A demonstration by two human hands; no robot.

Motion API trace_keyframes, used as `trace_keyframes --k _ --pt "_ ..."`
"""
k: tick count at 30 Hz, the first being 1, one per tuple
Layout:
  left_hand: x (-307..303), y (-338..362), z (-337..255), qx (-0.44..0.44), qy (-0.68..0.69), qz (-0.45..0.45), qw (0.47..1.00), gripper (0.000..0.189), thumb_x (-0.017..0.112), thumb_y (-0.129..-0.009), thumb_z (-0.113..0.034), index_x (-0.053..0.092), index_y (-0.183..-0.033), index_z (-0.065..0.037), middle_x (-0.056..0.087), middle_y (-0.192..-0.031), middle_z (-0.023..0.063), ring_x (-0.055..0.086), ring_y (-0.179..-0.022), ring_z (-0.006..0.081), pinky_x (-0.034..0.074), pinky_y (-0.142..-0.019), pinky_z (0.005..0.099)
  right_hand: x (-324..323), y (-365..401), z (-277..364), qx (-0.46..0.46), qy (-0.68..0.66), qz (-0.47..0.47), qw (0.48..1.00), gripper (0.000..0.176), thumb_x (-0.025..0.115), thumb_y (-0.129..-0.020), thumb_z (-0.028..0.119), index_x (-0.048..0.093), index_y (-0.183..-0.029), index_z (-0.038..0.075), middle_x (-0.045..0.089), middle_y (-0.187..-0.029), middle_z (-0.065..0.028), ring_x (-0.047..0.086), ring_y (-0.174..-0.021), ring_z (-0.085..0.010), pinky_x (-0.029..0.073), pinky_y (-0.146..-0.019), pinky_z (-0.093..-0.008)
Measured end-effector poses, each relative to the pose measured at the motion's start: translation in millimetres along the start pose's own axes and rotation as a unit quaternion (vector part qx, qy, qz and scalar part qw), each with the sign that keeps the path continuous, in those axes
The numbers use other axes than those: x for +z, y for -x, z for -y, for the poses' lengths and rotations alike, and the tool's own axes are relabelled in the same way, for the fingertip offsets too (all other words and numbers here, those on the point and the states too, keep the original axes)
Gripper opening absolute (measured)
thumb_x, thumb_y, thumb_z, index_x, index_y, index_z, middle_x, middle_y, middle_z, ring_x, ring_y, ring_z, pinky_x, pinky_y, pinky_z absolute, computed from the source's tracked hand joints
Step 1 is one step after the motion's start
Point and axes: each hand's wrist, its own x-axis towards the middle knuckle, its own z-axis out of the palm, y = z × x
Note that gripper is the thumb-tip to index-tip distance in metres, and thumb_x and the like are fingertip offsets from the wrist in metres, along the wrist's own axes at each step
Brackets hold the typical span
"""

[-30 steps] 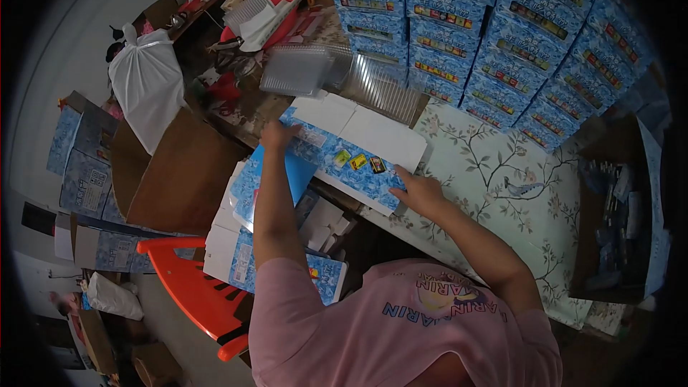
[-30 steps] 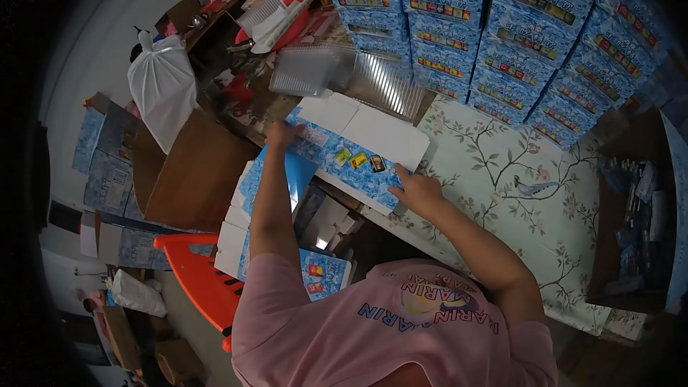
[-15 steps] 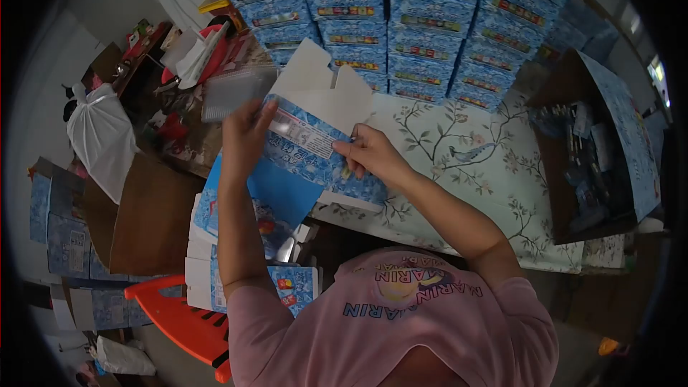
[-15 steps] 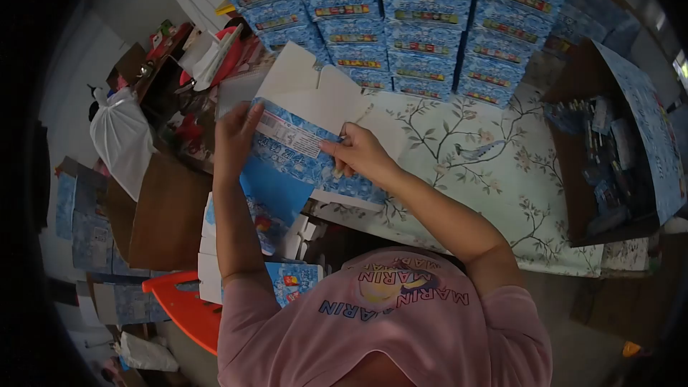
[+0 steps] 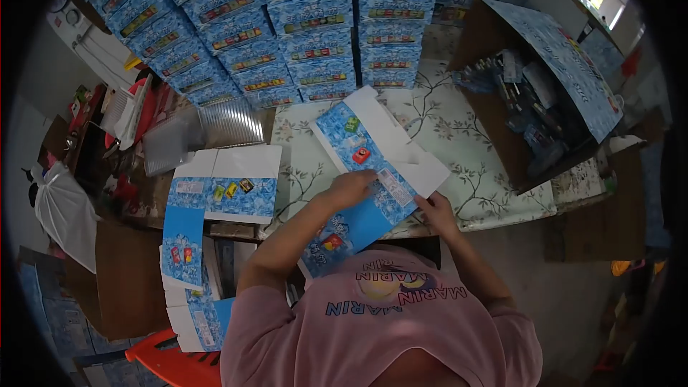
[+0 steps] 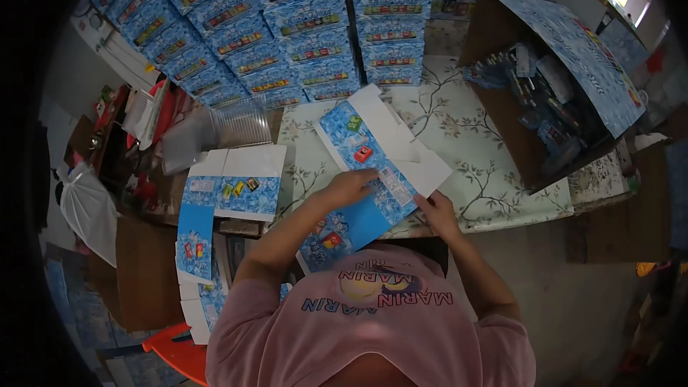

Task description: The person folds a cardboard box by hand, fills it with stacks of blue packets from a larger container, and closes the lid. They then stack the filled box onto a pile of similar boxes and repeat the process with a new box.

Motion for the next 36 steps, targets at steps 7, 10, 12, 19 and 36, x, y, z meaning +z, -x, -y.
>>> trace_keyframes --k 7,10,12,19,36 --pt "-83.6 36.2 -70.1 0.116 0.095 -0.364 0.919 0.051 0.056 -0.084 -0.016 0.039 -0.13 0.001 0.039 -0.134 0.0218 0.04 -0.123 0.0359 0.035 -0.099 0.0391 -40.1 67.6 157.3 -0.456 0.128 -0.042 0.88 0.021 0.063 -0.078 0.006 0.061 -0.098 -0.002 0.062 -0.09 -0.0106 0.06 -0.079 -0.0211 0.046 -0.071 -0.0295" --pt "-117.5 56.0 -87.2 0.163 0.093 -0.488 0.852 0.055 0.052 -0.086 -0.017 0.033 -0.133 0.005 0.033 -0.137 0.0258 0.034 -0.127 0.0381 0.027 -0.104 0.0408 -47.5 53.4 196.9 -0.59 0.192 -0.053 0.782 0.018 0.063 -0.075 0.002 0.063 -0.092 0.0 0.061 -0.089 -0.013 0.059 -0.078 -0.0265 0.046 -0.07 -0.0328" --pt "-109.5 54.2 -69.0 0.178 0.108 -0.632 0.746 0.06 0.049 -0.086 -0.017 0.025 -0.135 0.008 0.023 -0.141 0.0285 0.027 -0.13 0.0402 0.014 -0.108 0.0428 -53.7 20.5 190.8 -0.583 0.27 -0.031 0.765 0.016 0.064 -0.074 0.003 0.065 -0.09 0.003 0.061 -0.089 -0.0127 0.058 -0.08 -0.0281 0.046 -0.074 -0.0337" --pt "-67.8 49.1 -23.9 0.041 -0.019 -0.402 0.915 0.024 0.047 -0.086 -0.019 0.063 -0.093 -0.003 0.062 -0.094 0.0164 0.055 -0.099 0.0336 0.032 -0.097 0.0452 -36.8 -49.2 115.6 -0.273 0.166 0.169 0.932 0.027 0.071 -0.073 0.014 0.063 -0.097 0.004 0.06 -0.101 -0.0086 0.054 -0.099 -0.0201 0.043 -0.085 -0.0317" --pt "-103.5 -82.1 -1.6 0.013 0.008 -0.677 0.736 0.02 0.053 -0.085 -0.007 0.06 -0.103 -0.002 0.062 -0.101 0.0146 0.059 -0.095 0.0293 0.047 -0.078 0.0342 30.3 -24.8 93.9 -0.431 0.426 0.002 0.795 0.049 0.06 -0.082 0.029 0.048 -0.12 -0.001 0.046 -0.127 -0.0188 0.042 -0.12 -0.0325 0.023 -0.105 -0.0451"
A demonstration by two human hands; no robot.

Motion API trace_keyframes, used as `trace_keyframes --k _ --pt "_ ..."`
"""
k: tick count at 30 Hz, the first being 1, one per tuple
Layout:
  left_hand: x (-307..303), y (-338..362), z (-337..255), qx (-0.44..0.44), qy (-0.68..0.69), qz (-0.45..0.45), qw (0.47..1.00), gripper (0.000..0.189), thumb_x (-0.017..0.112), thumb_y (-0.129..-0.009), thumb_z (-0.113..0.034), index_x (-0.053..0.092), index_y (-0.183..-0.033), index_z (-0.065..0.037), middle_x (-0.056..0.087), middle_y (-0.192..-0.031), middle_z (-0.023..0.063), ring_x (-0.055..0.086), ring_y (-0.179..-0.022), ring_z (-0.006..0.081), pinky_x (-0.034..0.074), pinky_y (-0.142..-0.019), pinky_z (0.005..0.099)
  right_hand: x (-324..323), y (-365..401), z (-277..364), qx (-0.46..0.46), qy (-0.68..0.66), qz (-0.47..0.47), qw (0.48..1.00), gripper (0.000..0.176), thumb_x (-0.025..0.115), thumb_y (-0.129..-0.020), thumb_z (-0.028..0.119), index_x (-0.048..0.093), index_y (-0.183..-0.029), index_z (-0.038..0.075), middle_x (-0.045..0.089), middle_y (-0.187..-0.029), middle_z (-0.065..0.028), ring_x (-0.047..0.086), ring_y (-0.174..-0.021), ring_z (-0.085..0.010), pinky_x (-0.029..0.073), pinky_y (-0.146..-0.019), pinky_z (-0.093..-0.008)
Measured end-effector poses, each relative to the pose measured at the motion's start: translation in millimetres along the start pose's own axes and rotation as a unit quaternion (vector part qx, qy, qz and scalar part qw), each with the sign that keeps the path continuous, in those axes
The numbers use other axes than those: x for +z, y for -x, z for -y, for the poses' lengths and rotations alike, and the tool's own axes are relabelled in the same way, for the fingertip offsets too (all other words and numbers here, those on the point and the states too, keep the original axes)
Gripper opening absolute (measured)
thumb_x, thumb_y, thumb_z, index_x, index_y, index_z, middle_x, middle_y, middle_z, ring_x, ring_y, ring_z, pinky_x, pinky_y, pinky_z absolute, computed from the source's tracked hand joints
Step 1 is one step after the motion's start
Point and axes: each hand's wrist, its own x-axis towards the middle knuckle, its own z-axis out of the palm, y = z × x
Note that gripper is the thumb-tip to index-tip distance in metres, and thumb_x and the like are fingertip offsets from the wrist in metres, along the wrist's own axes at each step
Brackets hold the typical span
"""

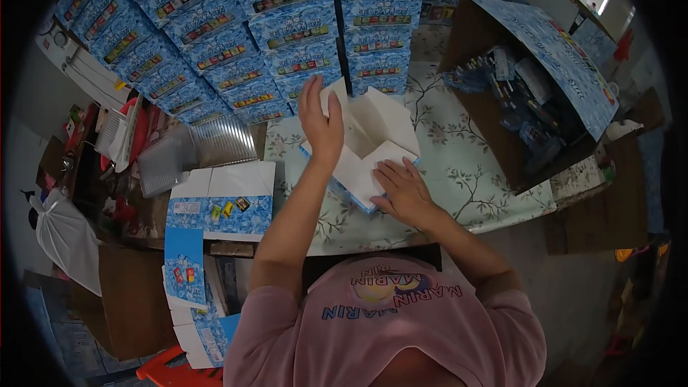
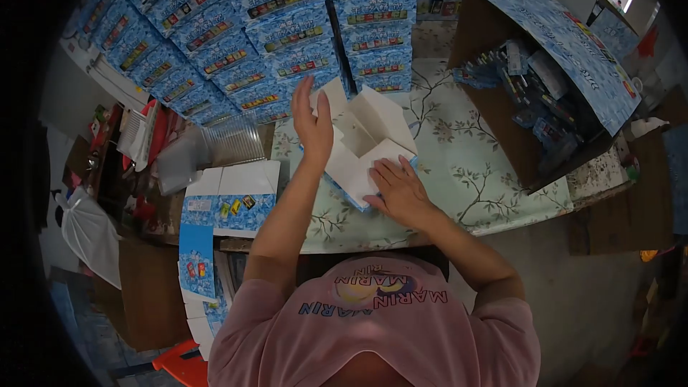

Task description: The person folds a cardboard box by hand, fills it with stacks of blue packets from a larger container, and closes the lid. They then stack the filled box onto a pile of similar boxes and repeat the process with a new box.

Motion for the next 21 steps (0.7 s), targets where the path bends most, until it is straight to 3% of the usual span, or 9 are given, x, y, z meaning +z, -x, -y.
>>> trace_keyframes --k 5,9,11,14,15,17,18,20,21 --pt "-18.9 -4.0 26.3 -0.006 0.0 0.262 0.965 0.028 0.054 -0.079 0.0 0.061 -0.105 -0.003 0.062 -0.107 0.0143 0.059 -0.096 0.0289 0.048 -0.081 0.0343 -6.8 -12.5 -6.5 0.012 -0.011 0.105 0.994 0.035 0.058 -0.084 0.025 0.058 -0.106 -0.002 0.057 -0.114 -0.0174 0.05 -0.109 -0.032 0.032 -0.099 -0.0438" --pt "-40.4 23.7 20.4 0.097 0.044 0.326 0.939 0.03 0.054 -0.074 0.002 0.062 -0.102 -0.004 0.063 -0.104 0.0122 0.061 -0.093 0.0274 0.049 -0.08 0.0352 -27.9 -22.7 -35.1 0.048 -0.166 -0.341 0.924 0.025 0.046 -0.09 0.012 0.059 -0.107 -0.002 0.059 -0.11 -0.0143 0.056 -0.101 -0.0244 0.043 -0.089 -0.0345" --pt "-40.8 46.1 10.8 0.105 0.068 0.448 0.885 0.026 0.051 -0.072 0.004 0.065 -0.092 -0.005 0.064 -0.099 0.0124 0.062 -0.09 0.0283 0.05 -0.079 0.0358 -44.0 -49.6 -54.3 0.233 -0.39 -0.264 0.851 0.028 0.044 -0.091 0.008 0.056 -0.115 0.0 0.057 -0.116 -0.0125 0.055 -0.104 -0.0221 0.043 -0.088 -0.0298" --pt "-27.2 69.2 24.3 0.201 0.0 0.474 0.857 0.023 0.05 -0.071 0.004 0.064 -0.088 -0.003 0.065 -0.095 0.0121 0.062 -0.089 0.0296 0.05 -0.077 0.0369 -12.0 -77.4 -79.0 0.212 -0.632 -0.03 0.744 0.034 0.048 -0.092 0.016 0.051 -0.121 -0.001 0.055 -0.119 -0.0144 0.053 -0.109 -0.0238 0.039 -0.094 -0.0323" --pt "-25.0 64.7 28.4 0.207 0.001 0.472 0.857 0.023 0.05 -0.071 0.004 0.064 -0.088 -0.003 0.065 -0.095 0.0121 0.062 -0.089 0.0296 0.05 -0.077 0.0369 -6.0 -82.3 -79.8 0.209 -0.631 -0.035 0.746 0.034 0.048 -0.092 0.016 0.051 -0.121 -0.001 0.055 -0.119 -0.0144 0.053 -0.109 -0.0238 0.039 -0.094 -0.0323" --pt "-37.0 53.5 27.9 -0.009 0.032 0.552 0.833 0.024 0.051 -0.071 0.003 0.063 -0.091 -0.003 0.064 -0.095 0.0141 0.061 -0.087 0.0319 0.049 -0.076 0.0386 2.2 -87.2 -68.5 0.004 -0.381 0.063 0.923 0.038 0.049 -0.092 0.02 0.047 -0.127 0.007 0.046 -0.131 -0.0159 0.045 -0.12 -0.0251 0.035 -0.098 -0.0315" --pt "-46.2 56.0 32.6 -0.013 0.032 0.552 0.833 0.024 0.051 -0.071 0.003 0.063 -0.091 -0.003 0.064 -0.095 0.0141 0.061 -0.087 0.0319 0.049 -0.076 0.0386 2.6 -88.1 -66.7 -0.004 -0.323 0.116 0.939 0.042 0.053 -0.089 0.021 0.046 -0.13 0.014 0.033 -0.141 -0.0127 0.032 -0.129 -0.028 0.033 -0.101 -0.034" --pt "-65.7 60.8 42.0 -0.056 0.095 0.29 0.951 0.024 0.053 -0.074 -0.001 0.063 -0.096 -0.003 0.063 -0.092 0.0155 0.061 -0.084 0.033 0.048 -0.074 0.0389 2.5 -81.8 -49.4 0.001 -0.156 0.146 0.977 0.044 0.055 -0.088 0.023 0.046 -0.13 0.014 0.03 -0.143 -0.0109 0.028 -0.131 -0.03 0.033 -0.101 -0.0361" --pt "-65.4 61.5 46.4 -0.062 0.095 0.295 0.949 0.024 0.053 -0.074 -0.001 0.063 -0.096 -0.003 0.063 -0.092 0.0155 0.061 -0.084 0.033 0.048 -0.074 0.0389 5.3 -76.1 -41.8 0.005 0.017 0.177 0.984 0.046 0.058 -0.086 0.024 0.047 -0.129 0.014 0.027 -0.145 -0.009 0.025 -0.132 -0.0321 0.033 -0.101 -0.0382"
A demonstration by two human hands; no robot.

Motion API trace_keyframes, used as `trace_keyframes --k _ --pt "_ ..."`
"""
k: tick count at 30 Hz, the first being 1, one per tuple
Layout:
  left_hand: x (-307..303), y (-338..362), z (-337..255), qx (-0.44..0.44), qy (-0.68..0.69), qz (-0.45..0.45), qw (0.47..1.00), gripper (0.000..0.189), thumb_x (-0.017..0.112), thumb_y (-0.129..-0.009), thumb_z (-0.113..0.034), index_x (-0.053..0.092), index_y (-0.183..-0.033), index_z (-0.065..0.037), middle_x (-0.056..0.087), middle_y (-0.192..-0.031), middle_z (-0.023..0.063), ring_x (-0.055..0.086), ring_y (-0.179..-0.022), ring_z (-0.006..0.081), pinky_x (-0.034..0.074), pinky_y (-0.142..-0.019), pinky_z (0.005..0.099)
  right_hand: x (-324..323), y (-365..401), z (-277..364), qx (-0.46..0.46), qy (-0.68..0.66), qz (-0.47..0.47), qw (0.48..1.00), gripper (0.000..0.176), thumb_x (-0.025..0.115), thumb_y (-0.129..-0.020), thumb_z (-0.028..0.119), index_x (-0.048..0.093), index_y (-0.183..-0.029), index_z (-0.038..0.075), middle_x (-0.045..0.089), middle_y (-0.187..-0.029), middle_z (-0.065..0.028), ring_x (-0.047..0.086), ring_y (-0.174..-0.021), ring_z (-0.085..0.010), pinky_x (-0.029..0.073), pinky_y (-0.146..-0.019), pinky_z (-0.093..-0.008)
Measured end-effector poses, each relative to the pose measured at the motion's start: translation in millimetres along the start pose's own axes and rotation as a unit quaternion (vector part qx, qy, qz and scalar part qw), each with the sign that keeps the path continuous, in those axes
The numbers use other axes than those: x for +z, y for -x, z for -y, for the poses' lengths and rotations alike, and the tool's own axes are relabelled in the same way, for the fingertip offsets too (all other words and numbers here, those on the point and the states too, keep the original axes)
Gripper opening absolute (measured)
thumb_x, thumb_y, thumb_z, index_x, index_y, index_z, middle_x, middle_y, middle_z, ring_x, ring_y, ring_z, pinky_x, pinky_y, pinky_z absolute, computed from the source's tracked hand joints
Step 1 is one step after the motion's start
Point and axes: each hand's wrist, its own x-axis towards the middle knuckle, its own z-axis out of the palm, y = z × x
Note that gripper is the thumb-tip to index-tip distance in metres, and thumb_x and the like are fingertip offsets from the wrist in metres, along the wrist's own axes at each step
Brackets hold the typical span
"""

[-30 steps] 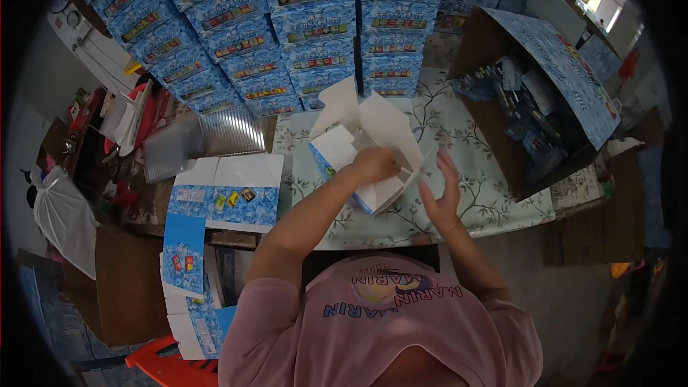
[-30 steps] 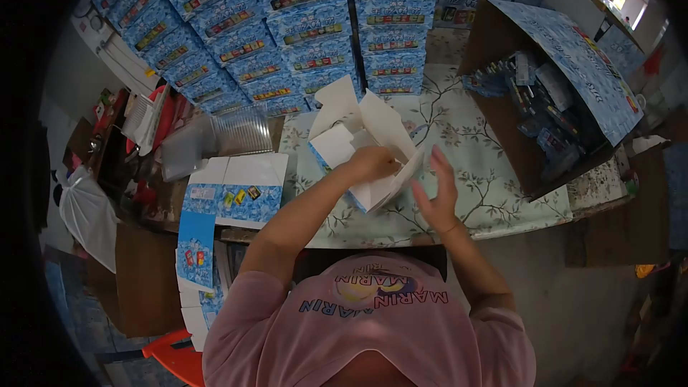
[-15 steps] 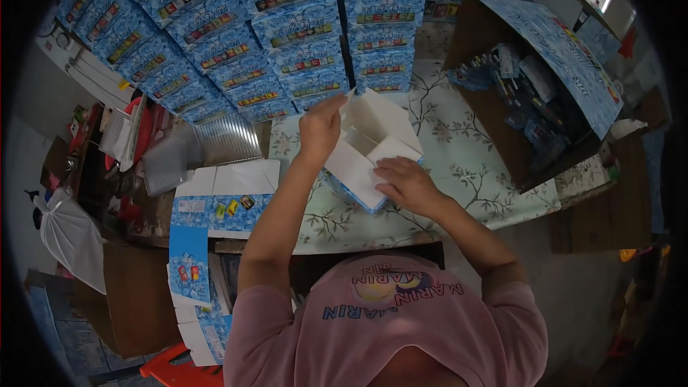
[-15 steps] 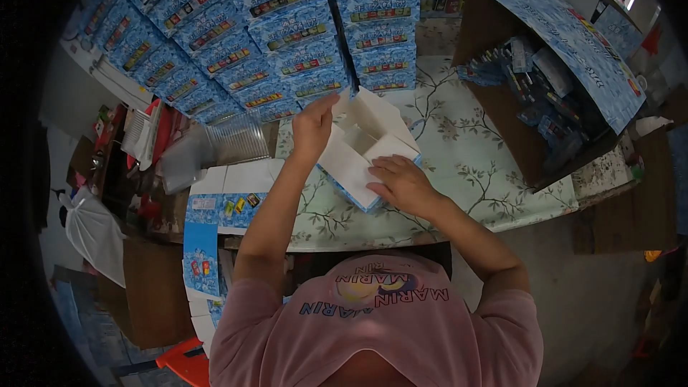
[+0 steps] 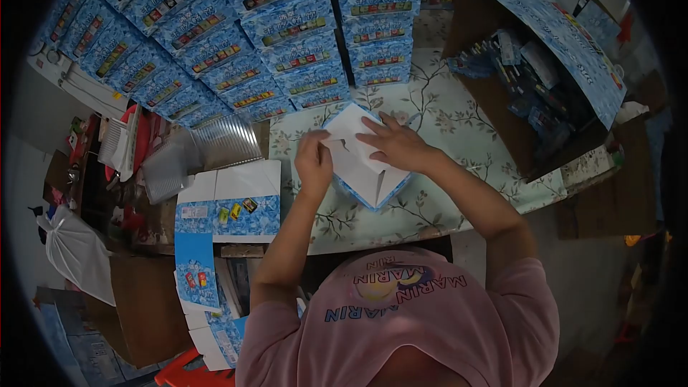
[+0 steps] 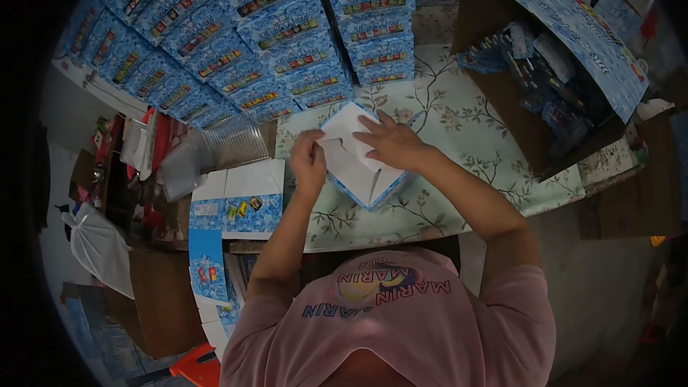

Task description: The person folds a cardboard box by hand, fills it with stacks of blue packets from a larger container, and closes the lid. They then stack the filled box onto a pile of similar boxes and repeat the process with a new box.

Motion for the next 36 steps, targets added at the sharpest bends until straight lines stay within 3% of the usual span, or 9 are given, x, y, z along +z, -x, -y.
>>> trace_keyframes --k 2,5,10,17,20,22,24,27,36 --pt "1.9 -12.2 8.5 0.037 -0.206 -0.179 0.961 0.019 0.054 -0.081 -0.009 0.064 -0.095 -0.003 0.064 -0.087 0.0156 0.062 -0.081 0.0329 0.048 -0.072 0.0369 10.2 -1.2 2.7 0.018 0.024 0.018 0.999 0.049 0.06 -0.083 0.026 0.046 -0.13 0.015 0.025 -0.145 -0.0082 0.023 -0.132 -0.0333 0.033 -0.102 -0.0397" --pt "5.9 -7.0 44.7 -0.203 -0.032 -0.047 0.978 0.023 0.054 -0.085 -0.019 0.063 -0.096 -0.002 0.064 -0.082 0.0143 0.062 -0.079 0.0321 0.048 -0.073 0.0354 2.2 -2.8 1.0 0.033 0.006 0.048 0.998 0.057 0.064 -0.08 0.028 0.043 -0.132 0.014 0.023 -0.146 -0.0085 0.022 -0.132 -0.0342 0.034 -0.101 -0.0409" --pt "-5.3 -4.6 26.0 -0.257 0.029 0.057 0.964 0.03 0.054 -0.086 -0.026 0.061 -0.099 0.0 0.064 -0.08 0.0163 0.061 -0.075 0.0315 0.047 -0.068 0.0365 6.5 1.3 -22.3 0.058 -0.171 -0.09 0.979 0.088 0.071 -0.072 0.033 0.021 -0.139 0.009 0.024 -0.142 -0.022 0.041 -0.121 -0.0338 0.041 -0.094 -0.0407" --pt "-4.4 4.2 -3.5 -0.258 0.001 0.109 0.96 0.029 0.055 -0.086 -0.023 0.058 -0.101 0.001 0.062 -0.078 0.0124 0.058 -0.069 0.0206 0.045 -0.065 0.0318 -2.5 12.4 9.0 0.221 -0.029 -0.043 0.974 0.077 0.061 -0.08 0.041 0.023 -0.138 0.007 0.05 -0.121 -0.0206 0.056 -0.099 -0.0334 0.047 -0.084 -0.038" --pt "-11.5 7.4 -31.7 -0.272 0.131 0.028 0.953 0.027 0.058 -0.085 -0.019 0.058 -0.104 0.0 0.063 -0.086 0.0113 0.059 -0.072 0.0248 0.046 -0.066 0.0318 -15.2 29.2 -0.2 0.201 -0.258 -0.076 0.942 0.066 0.049 -0.087 0.048 0.034 -0.133 0.004 0.056 -0.112 -0.0177 0.057 -0.099 -0.028 0.047 -0.084 -0.0357" --pt "-32.0 5.1 -98.2 -0.216 0.188 0.01 0.958 0.029 0.063 -0.08 -0.015 0.058 -0.106 -0.001 0.064 -0.1 0.0103 0.06 -0.086 0.0309 0.046 -0.079 0.0367 -42.2 56.5 -2.4 0.152 -0.543 -0.188 0.804 0.058 0.038 -0.093 0.048 0.044 -0.127 0.001 0.058 -0.111 -0.0144 0.056 -0.103 -0.0232 0.043 -0.089 -0.0348" --pt "-52.4 9.9 -146.1 0.137 -0.045 -0.039 0.989 0.029 0.066 -0.076 -0.014 0.06 -0.103 -0.005 0.063 -0.107 0.0066 0.056 -0.104 0.0264 0.037 -0.094 0.0429 -59.0 86.2 -8.2 0.091 -0.652 -0.245 0.712 0.056 0.032 -0.095 0.045 0.048 -0.123 -0.001 0.057 -0.114 -0.011 0.053 -0.106 -0.0188 0.039 -0.093 -0.0328" --pt "-60.4 43.8 -177.2 0.373 -0.132 -0.068 0.916 0.024 0.063 -0.076 -0.01 0.063 -0.1 -0.009 0.061 -0.114 0.004 0.048 -0.116 0.0244 0.024 -0.104 0.0471 -64.4 116.2 -13.8 0.11 -0.586 -0.337 0.729 0.054 0.033 -0.095 0.045 0.048 -0.125 0.001 0.054 -0.12 -0.0121 0.05 -0.11 -0.0191 0.035 -0.098 -0.0326" --pt "-15.6 122.2 -86.1 0.188 -0.143 0.257 0.937 0.026 0.062 -0.068 -0.006 0.063 -0.094 -0.008 0.054 -0.118 0.0056 0.046 -0.117 0.0273 0.025 -0.103 0.0506 42.5 65.1 -16.5 0.147 -0.443 -0.256 0.847 0.043 0.049 -0.092 0.02 0.041 -0.131 0.002 0.037 -0.138 -0.0108 0.034 -0.127 -0.0206 0.03 -0.102 -0.0327"
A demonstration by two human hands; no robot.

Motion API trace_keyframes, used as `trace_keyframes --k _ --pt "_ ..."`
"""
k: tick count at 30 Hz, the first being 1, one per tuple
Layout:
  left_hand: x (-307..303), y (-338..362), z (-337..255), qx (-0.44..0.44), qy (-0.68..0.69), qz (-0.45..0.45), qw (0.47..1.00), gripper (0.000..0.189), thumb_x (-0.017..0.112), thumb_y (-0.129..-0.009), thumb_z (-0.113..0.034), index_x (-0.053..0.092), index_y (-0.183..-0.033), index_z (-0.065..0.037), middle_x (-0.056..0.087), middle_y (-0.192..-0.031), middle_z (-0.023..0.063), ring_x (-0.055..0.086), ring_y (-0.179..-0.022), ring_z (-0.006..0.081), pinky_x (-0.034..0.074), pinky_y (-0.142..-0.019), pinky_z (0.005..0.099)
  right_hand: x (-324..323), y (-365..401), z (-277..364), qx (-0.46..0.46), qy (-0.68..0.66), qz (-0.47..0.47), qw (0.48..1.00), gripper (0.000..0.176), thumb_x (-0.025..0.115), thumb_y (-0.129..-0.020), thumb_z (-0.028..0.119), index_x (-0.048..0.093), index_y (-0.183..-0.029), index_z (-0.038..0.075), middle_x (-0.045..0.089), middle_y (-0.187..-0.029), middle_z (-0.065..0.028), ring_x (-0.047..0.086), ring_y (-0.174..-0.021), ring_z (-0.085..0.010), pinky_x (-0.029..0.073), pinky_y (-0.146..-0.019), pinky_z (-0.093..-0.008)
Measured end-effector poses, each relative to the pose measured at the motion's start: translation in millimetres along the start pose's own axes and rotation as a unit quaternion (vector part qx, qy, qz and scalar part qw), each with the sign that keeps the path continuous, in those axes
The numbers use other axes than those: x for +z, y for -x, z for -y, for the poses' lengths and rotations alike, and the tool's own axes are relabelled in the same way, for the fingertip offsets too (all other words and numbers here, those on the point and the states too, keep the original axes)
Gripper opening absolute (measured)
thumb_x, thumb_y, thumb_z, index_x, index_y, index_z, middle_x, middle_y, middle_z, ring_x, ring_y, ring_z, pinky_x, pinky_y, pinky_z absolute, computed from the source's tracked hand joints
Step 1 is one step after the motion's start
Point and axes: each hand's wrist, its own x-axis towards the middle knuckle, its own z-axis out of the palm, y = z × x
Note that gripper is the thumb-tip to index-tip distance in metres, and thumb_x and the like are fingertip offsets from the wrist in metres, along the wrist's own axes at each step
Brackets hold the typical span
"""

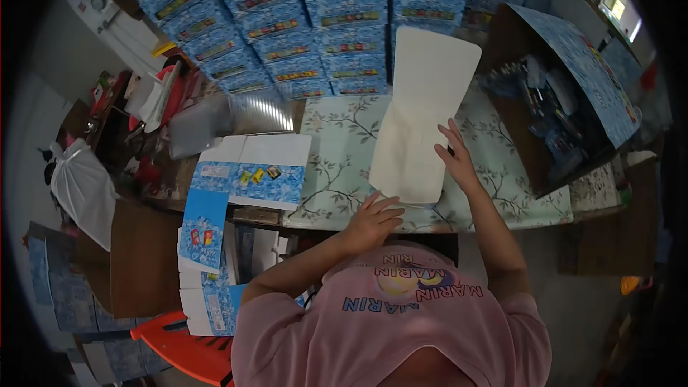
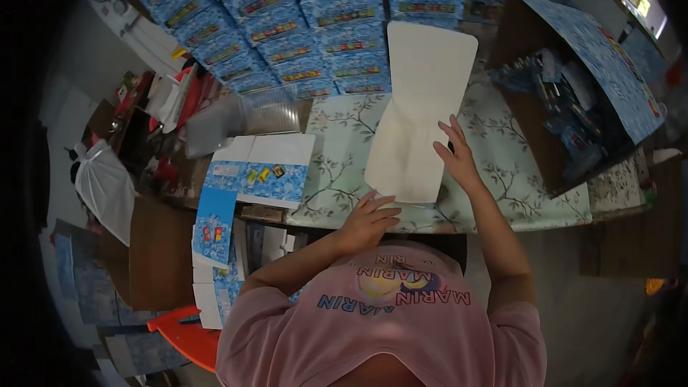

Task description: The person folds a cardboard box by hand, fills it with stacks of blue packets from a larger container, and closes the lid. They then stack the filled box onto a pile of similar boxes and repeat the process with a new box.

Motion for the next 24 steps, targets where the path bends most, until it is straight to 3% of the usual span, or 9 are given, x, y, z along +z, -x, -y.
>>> trace_keyframes --k 2,3,5,7,11,13,16,20,24 --pt "-15.8 0.2 12.7 0.002 0.067 -0.166 0.984 0.023 0.06 -0.068 -0.002 0.06 -0.091 -0.006 0.056 -0.111 0.0096 0.053 -0.105 0.0276 0.038 -0.092 0.0453 22.2 -18.3 -0.3 -0.052 0.084 -0.009 0.995 0.044 0.052 -0.091 0.019 0.041 -0.131 0.003 0.036 -0.139 -0.0103 0.033 -0.128 -0.0204 0.03 -0.102 -0.0328" --pt "-26.4 -1.3 23.8 -0.006 0.056 -0.168 0.984 0.023 0.06 -0.068 -0.002 0.06 -0.091 -0.006 0.056 -0.111 0.0096 0.053 -0.105 0.0276 0.038 -0.092 0.0453 32.1 -27.3 -0.4 -0.059 0.04 0.001 0.997 0.042 0.052 -0.091 0.019 0.043 -0.13 0.003 0.039 -0.137 -0.0105 0.034 -0.128 -0.021 0.029 -0.103 -0.034" --pt "-58.1 -18.4 60.3 -0.155 0.031 -0.338 0.928 0.019 0.058 -0.072 0.0 0.058 -0.091 -0.003 0.057 -0.099 0.0125 0.056 -0.091 0.0294 0.045 -0.078 0.0405 44.3 -45.6 4.2 -0.073 -0.009 0.016 0.997 0.041 0.052 -0.091 0.019 0.044 -0.128 0.004 0.042 -0.135 -0.0107 0.035 -0.128 -0.0216 0.028 -0.104 -0.0353" --pt "-68.5 -26.2 113.3 -0.294 0.059 -0.425 0.854 0.016 0.06 -0.077 -0.004 0.058 -0.092 -0.002 0.057 -0.09 0.014 0.056 -0.084 0.0329 0.044 -0.074 0.0392 45.4 -54.6 11.1 0.087 -0.273 -0.028 0.958 0.038 0.047 -0.093 0.027 0.051 -0.123 0.004 0.048 -0.128 -0.0117 0.041 -0.121 -0.0225 0.036 -0.096 -0.0335" --pt "-47.5 -5.1 236.1 -0.415 -0.023 -0.368 0.831 0.019 0.064 -0.078 -0.015 0.058 -0.09 -0.002 0.058 -0.086 0.0154 0.057 -0.081 0.0358 0.046 -0.07 0.0417 33.4 -59.9 -48.6 0.111 -0.13 -0.126 0.977 0.031 0.056 -0.088 0.016 0.053 -0.116 0.002 0.057 -0.113 -0.0099 0.05 -0.109 -0.0266 0.039 -0.092 -0.0377" --pt "-42.1 -1.5 262.7 -0.427 -0.102 -0.311 0.843 0.022 0.066 -0.076 -0.018 0.058 -0.09 -0.003 0.059 -0.085 0.0155 0.058 -0.08 0.0363 0.047 -0.069 0.043 28.1 -46.8 -86.3 -0.013 0.242 -0.084 0.967 0.026 0.059 -0.082 0.012 0.057 -0.105 0.003 0.057 -0.11 -0.0109 0.051 -0.104 -0.0289 0.04 -0.087 -0.0394" --pt "-30.6 6.7 293.2 -0.455 -0.101 -0.26 0.846 0.021 0.068 -0.074 -0.02 0.058 -0.079 -0.002 0.062 -0.074 0.0168 0.059 -0.07 0.0385 0.047 -0.062 0.0473 30.0 -35.9 -77.2 -0.146 0.383 -0.054 0.911 0.026 0.06 -0.076 0.01 0.058 -0.101 0.004 0.057 -0.109 -0.0117 0.05 -0.104 -0.0308 0.04 -0.086 -0.0406" --pt "-32.7 17.0 297.4 -0.457 -0.075 -0.251 0.85 0.019 0.066 -0.077 -0.018 0.058 -0.075 -0.002 0.061 -0.072 0.016 0.059 -0.064 0.0329 0.047 -0.059 0.0434 29.4 -37.0 -67.2 -0.133 0.375 -0.056 0.916 0.026 0.06 -0.076 0.01 0.058 -0.102 0.006 0.057 -0.11 -0.0095 0.05 -0.104 -0.0288 0.04 -0.086 -0.0399" --pt "-59.9 14.9 257.9 -0.398 0.161 -0.446 0.786 0.014 0.057 -0.088 -0.014 0.055 -0.08 -0.002 0.057 -0.074 0.0062 0.054 -0.066 0.0152 0.044 -0.061 0.0291 28.8 -38.0 -66.1 -0.123 0.375 -0.059 0.917 0.024 0.06 -0.076 0.01 0.059 -0.1 0.007 0.058 -0.11 -0.0096 0.05 -0.104 -0.0292 0.039 -0.086 -0.0394"
